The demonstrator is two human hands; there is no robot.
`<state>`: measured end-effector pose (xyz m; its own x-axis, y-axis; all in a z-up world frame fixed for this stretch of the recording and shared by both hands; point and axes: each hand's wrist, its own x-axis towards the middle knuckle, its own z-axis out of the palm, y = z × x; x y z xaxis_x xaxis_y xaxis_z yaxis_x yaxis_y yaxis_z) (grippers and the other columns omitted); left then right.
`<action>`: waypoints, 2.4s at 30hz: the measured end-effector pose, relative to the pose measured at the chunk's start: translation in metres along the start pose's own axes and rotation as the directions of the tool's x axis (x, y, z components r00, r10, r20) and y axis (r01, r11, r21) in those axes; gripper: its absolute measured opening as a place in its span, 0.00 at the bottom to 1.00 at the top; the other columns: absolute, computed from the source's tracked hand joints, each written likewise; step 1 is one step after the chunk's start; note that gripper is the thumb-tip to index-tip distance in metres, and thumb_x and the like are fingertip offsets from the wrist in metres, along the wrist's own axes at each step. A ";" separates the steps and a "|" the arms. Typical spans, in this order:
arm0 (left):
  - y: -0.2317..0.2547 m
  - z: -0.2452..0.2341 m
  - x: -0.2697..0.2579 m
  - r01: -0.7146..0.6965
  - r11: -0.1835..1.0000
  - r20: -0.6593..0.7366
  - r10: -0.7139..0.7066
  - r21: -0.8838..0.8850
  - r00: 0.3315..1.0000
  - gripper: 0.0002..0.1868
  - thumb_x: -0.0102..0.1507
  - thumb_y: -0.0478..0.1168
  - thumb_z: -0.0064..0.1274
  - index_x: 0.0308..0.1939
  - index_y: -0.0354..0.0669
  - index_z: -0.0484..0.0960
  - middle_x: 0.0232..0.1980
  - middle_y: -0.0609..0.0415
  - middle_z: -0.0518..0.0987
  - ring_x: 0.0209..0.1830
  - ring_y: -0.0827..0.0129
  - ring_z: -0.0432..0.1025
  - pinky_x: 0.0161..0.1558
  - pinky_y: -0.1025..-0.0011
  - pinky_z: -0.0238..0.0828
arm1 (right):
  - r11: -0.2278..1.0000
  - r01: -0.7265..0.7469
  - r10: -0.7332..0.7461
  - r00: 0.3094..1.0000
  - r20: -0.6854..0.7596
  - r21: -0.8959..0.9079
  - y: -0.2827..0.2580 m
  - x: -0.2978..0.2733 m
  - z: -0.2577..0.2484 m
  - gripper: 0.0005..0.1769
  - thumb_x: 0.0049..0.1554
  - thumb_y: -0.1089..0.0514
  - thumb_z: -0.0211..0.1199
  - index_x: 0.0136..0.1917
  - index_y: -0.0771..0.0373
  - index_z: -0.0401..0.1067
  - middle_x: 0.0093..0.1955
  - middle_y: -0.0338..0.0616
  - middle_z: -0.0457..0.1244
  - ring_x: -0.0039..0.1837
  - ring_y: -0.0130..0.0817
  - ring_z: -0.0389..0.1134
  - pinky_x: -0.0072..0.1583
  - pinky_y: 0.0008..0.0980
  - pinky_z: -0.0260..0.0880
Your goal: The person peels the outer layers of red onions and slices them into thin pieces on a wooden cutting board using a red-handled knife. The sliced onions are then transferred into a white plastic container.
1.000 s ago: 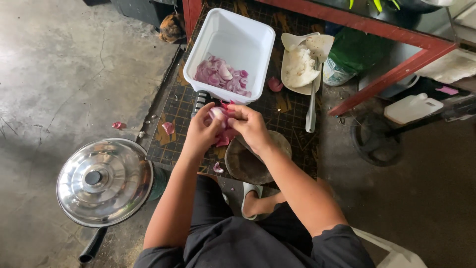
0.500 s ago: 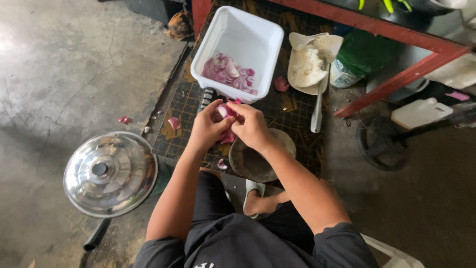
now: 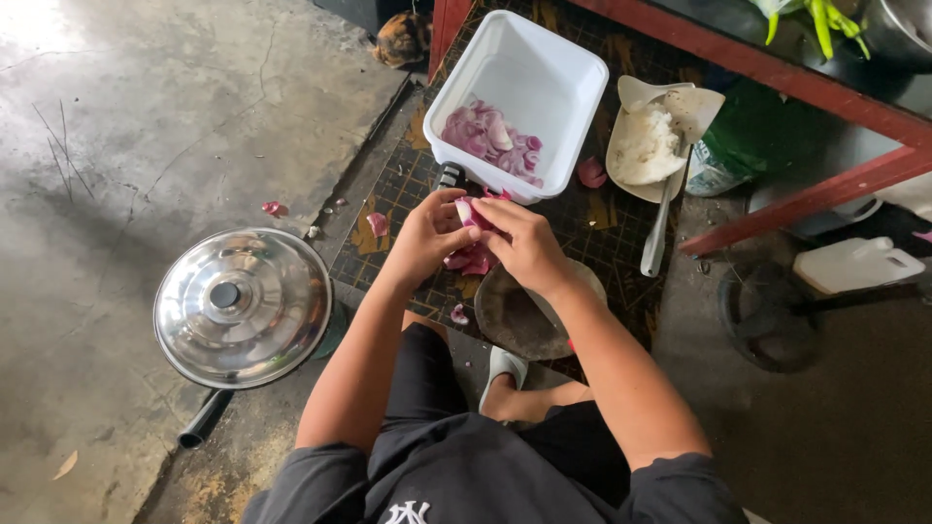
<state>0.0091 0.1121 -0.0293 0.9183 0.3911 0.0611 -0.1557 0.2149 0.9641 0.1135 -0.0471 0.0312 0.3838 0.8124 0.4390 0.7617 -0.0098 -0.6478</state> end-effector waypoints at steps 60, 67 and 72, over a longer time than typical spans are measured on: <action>-0.027 0.001 -0.033 -0.080 0.839 -0.248 -0.066 -0.538 0.967 0.28 0.63 0.38 0.64 0.60 0.31 0.67 0.46 0.46 0.73 0.33 0.61 0.80 0.44 0.62 0.87 | 0.890 0.140 -0.238 0.955 -0.179 -0.435 0.005 -0.024 0.040 0.15 0.58 0.47 0.73 0.54 0.56 0.79 0.49 0.36 0.69 0.53 0.37 0.73 0.52 0.32 0.78; -0.007 0.012 -0.037 -0.063 0.850 -0.260 -0.088 -0.522 0.962 0.31 0.61 0.39 0.67 0.61 0.31 0.67 0.48 0.45 0.73 0.34 0.64 0.80 0.42 0.69 0.87 | 0.895 0.116 -0.204 0.965 -0.164 -0.431 -0.003 -0.017 0.032 0.02 0.58 0.58 0.68 0.46 0.53 0.77 0.41 0.34 0.67 0.44 0.38 0.72 0.45 0.34 0.75; -0.022 0.006 -0.034 -0.041 0.837 -0.224 -0.098 -0.545 0.970 0.33 0.61 0.36 0.67 0.63 0.28 0.66 0.47 0.42 0.73 0.32 0.61 0.80 0.40 0.67 0.88 | 0.890 0.126 -0.208 0.968 -0.143 -0.439 0.005 -0.010 0.026 0.01 0.59 0.58 0.67 0.44 0.53 0.76 0.39 0.35 0.66 0.43 0.39 0.72 0.43 0.35 0.75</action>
<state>-0.0167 0.0890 -0.0510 0.8244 0.5584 -0.0927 -0.3667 0.6516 0.6640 0.0999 -0.0398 0.0071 0.2882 0.7045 0.6485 0.9551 -0.1624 -0.2479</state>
